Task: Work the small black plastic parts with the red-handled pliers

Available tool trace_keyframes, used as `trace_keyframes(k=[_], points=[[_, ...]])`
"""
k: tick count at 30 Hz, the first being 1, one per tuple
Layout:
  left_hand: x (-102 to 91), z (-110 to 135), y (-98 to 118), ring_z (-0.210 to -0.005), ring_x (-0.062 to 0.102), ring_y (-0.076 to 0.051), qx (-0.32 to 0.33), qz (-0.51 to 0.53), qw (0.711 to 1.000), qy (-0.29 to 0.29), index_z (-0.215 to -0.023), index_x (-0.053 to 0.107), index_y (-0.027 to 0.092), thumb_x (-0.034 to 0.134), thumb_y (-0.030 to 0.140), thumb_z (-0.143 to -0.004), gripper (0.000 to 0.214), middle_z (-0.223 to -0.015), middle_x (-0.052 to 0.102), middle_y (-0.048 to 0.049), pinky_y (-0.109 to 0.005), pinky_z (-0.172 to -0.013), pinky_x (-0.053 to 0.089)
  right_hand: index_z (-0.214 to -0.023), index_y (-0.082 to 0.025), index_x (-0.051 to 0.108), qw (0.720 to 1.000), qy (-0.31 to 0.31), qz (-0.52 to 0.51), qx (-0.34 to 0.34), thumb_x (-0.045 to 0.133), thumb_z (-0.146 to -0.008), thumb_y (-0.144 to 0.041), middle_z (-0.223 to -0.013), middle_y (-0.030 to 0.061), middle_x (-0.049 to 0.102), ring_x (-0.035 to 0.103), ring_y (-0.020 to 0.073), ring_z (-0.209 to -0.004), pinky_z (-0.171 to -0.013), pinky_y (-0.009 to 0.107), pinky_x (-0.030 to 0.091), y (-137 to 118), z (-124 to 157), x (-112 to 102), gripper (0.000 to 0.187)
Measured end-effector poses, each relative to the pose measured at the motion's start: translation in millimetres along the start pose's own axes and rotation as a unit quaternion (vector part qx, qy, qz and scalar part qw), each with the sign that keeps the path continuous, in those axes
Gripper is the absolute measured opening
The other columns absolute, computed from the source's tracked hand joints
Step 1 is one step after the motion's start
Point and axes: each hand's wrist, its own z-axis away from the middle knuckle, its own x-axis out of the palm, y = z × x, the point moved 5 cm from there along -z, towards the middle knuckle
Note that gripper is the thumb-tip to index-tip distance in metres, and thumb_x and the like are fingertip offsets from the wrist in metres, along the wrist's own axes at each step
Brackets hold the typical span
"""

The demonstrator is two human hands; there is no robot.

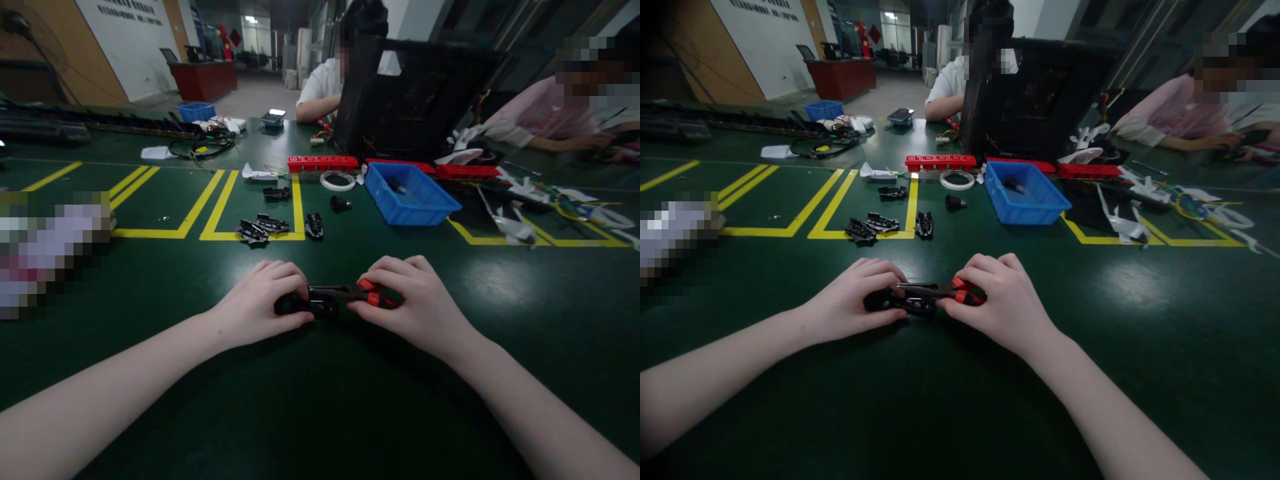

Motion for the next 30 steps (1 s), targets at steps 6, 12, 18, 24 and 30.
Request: trace_keyframes(k=[6,12,18,24,30], points=[[-8.5,3,-1,-0.109,0.059,-0.023,0.011,0.06,0.996,0.058,-0.104,0.066,0.022,0.064,0.027,-0.092,0.013,-0.111,0.066,-0.0029,-0.042,-0.098,0.04,-0.086,-0.022,0.069,0.997,-0.036,-0.065,0.036,0.071,-0.081,-0.041,-0.089,0.0,0.067,0.056,0.0155,-0.074,-0.072,0.033,0.035,2,2,12,0.02],[-10.6,5,-1,-0.095,0.063,-0.019,0.06,0.074,0.99,0.102,-0.096,0.07,0.02,0.061,0.019,-0.094,0.009,-0.098,0.07,-0.0024,-0.036,-0.088,0.043,-0.087,-0.022,0.069,0.996,-0.054,-0.065,0.025,0.071,-0.081,-0.044,-0.091,-0.0003,0.066,0.056,0.0153,-0.076,-0.073,0.033,0.035,1,1,18,0.023],[-8.1,7,1,-0.093,0.063,-0.018,0.079,0.056,0.989,0.109,-0.096,0.069,0.019,0.06,0.019,-0.095,0.009,-0.097,0.069,-0.0034,-0.034,-0.086,0.044,-0.088,-0.02,0.067,0.999,-0.024,-0.035,-0.015,0.072,-0.08,-0.04,-0.092,0.0011,0.067,0.059,0.0164,-0.08,-0.077,0.034,0.035,-1,2,13,0.022],[-6.6,9,6,-0.093,0.063,-0.017,0.102,0.016,0.989,0.104,-0.098,0.067,0.018,0.06,0.015,-0.094,0.009,-0.097,0.068,-0.0026,-0.035,-0.089,0.043,-0.091,-0.018,0.066,0.997,0.003,0.013,-0.07,0.07,-0.081,-0.038,-0.092,0.0035,0.067,0.06,0.0182,-0.082,-0.079,0.035,0.036,-6,3,8,0.022],[-9.0,8,-1,-0.098,0.061,-0.019,0.058,0.016,0.993,0.105,-0.102,0.067,0.019,0.055,0.018,-0.096,0.013,-0.103,0.067,-0.0045,-0.035,-0.085,0.046,-0.095,-0.018,0.067,0.995,0.005,0.094,-0.036,0.068,-0.083,-0.042,-0.098,0.0055,0.067,0.061,0.021,-0.087,-0.082,0.037,0.036,15,3,-2,0.027]])
